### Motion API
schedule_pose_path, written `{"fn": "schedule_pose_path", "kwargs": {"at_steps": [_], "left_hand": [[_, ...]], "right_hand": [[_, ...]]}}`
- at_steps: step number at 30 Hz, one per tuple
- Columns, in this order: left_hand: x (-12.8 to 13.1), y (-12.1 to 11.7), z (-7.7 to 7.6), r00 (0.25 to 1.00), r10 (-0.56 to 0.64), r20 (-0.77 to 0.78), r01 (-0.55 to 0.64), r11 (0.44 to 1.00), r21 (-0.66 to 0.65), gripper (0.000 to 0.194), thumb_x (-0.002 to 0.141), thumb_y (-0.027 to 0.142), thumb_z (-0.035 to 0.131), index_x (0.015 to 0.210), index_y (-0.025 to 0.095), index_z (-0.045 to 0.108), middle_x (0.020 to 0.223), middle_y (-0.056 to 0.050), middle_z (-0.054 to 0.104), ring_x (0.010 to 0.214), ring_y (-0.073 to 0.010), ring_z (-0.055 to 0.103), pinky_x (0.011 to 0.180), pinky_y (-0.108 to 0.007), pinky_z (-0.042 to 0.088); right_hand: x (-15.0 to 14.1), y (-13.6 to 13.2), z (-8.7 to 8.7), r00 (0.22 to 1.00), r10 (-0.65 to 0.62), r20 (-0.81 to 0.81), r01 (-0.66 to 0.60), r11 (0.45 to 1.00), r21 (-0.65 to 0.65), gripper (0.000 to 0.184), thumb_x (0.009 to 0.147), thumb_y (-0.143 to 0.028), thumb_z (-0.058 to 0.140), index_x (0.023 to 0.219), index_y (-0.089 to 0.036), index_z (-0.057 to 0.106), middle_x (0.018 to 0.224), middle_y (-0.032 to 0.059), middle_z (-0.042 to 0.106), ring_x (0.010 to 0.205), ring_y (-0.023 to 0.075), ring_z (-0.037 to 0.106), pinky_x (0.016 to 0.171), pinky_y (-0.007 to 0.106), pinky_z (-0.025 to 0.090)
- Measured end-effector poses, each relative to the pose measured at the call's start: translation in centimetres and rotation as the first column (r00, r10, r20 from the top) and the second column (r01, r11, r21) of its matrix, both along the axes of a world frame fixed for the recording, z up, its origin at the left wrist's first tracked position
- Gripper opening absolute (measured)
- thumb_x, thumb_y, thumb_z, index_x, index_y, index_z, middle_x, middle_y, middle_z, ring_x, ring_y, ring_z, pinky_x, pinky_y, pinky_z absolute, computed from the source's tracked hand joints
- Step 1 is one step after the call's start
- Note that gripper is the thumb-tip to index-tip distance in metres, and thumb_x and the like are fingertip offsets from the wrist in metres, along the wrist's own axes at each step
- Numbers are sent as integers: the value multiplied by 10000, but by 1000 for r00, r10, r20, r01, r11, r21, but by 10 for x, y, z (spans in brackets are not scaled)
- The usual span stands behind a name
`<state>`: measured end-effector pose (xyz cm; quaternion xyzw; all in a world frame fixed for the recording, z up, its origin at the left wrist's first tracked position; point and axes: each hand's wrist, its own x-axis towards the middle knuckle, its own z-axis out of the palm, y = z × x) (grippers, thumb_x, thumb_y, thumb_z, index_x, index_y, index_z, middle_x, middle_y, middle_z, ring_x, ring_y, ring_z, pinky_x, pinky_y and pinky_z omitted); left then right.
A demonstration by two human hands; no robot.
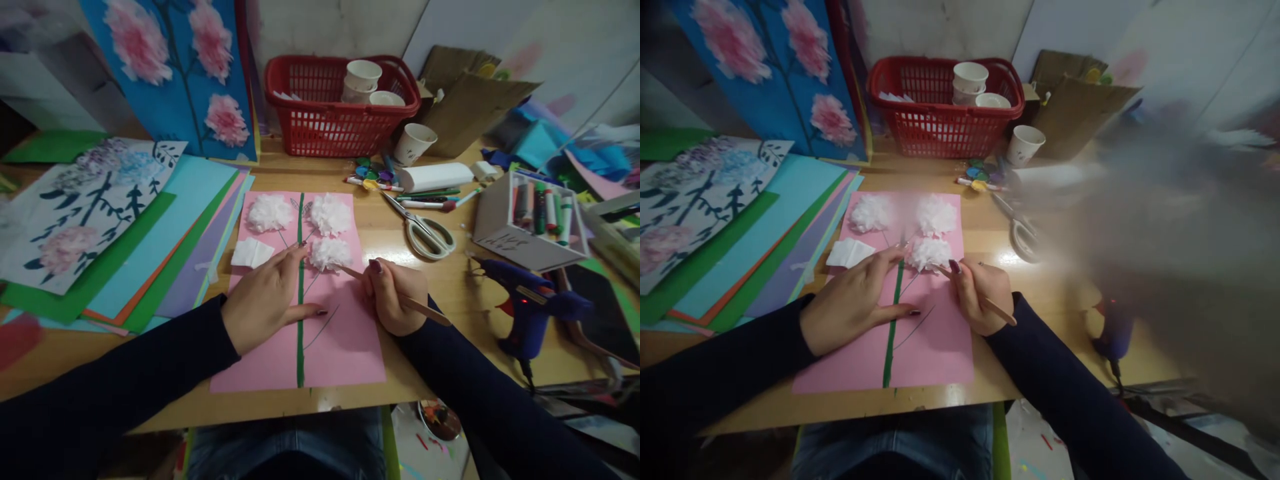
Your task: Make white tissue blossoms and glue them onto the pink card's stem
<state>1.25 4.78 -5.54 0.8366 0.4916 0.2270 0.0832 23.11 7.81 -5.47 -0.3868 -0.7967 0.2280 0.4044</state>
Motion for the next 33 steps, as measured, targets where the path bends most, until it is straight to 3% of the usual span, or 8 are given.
{"fn": "schedule_pose_path", "kwargs": {"at_steps": [6,20,23,25,27,29,31,33], "left_hand": [[-2,0,0,1000,-18,-3,18,1000,-25,786,757,504,744,1311,138,324,1282,-237,598,1216,-325,600,933,-439,549],[1,-2,7,999,46,4,-44,985,-169,770,760,486,751,1324,131,366,1315,-231,593,1228,-320,589,942,-465,532],[0,-4,14,1000,0,-25,-2,998,-64,671,793,478,723,1300,143,440,1319,-200,607,1235,-311,584,968,-477,518],[-8,-6,25,999,-34,-2,34,994,106,431,861,407,668,1195,163,546,1246,-151,665,1194,-281,613,991,-467,505],[-22,-9,41,994,70,81,-91,952,294,163,918,298,593,1032,186,625,1082,-92,730,1064,-247,670,955,-446,521],[-40,-12,59,936,298,185,-346,869,354,100,926,235,556,951,201,646,915,-44,734,898,-228,694,854,-425,551],[-55,-16,71,882,436,176,-469,845,256,140,906,237,569,1015,203,650,825,-12,705,797,-217,686,775,-405,562],[-65,-16,74,882,447,148,-468,868,168,165,898,238,565,1025,193,660,785,-4,687,744,-201,676,725,-377,561]], "right_hand": [[-5,2,2,997,5,79,-3,1000,-29,426,1015,-308,338,605,-224,415,485,-35,460,404,98,423,456,245,329],[-4,2,4,995,-78,-63,73,994,-84,498,999,-456,359,569,-220,449,463,-29,473,403,107,442,460,254,346],[-1,1,1,959,-148,-243,120,985,-126,547,1007,-469,339,525,-224,424,407,-36,445,363,103,439,420,252,346],[1,2,-1,898,-199,-393,139,974,-177,574,990,-502,372,489,-225,412,368,-43,413,332,98,408,382,255,316],[1,4,0,842,-222,-492,131,968,-213,588,967,-520,419,460,-223,419,338,-47,383,312,94,373,354,257,275],[1,6,3,816,-223,-533,126,969,-213,592,962,-514,430,448,-222,421,329,-46,372,310,94,360,345,258,248],[0,7,6,776,-234,-586,132,968,-212,579,957,-503,438,452,-223,423,334,-45,377,309,93,354,339,255,238],[0,9,9,732,-248,-634,151,967,-204,553,956,-495,425,472,-227,423,348,-47,383,306,93,352,335,250,246]]}}
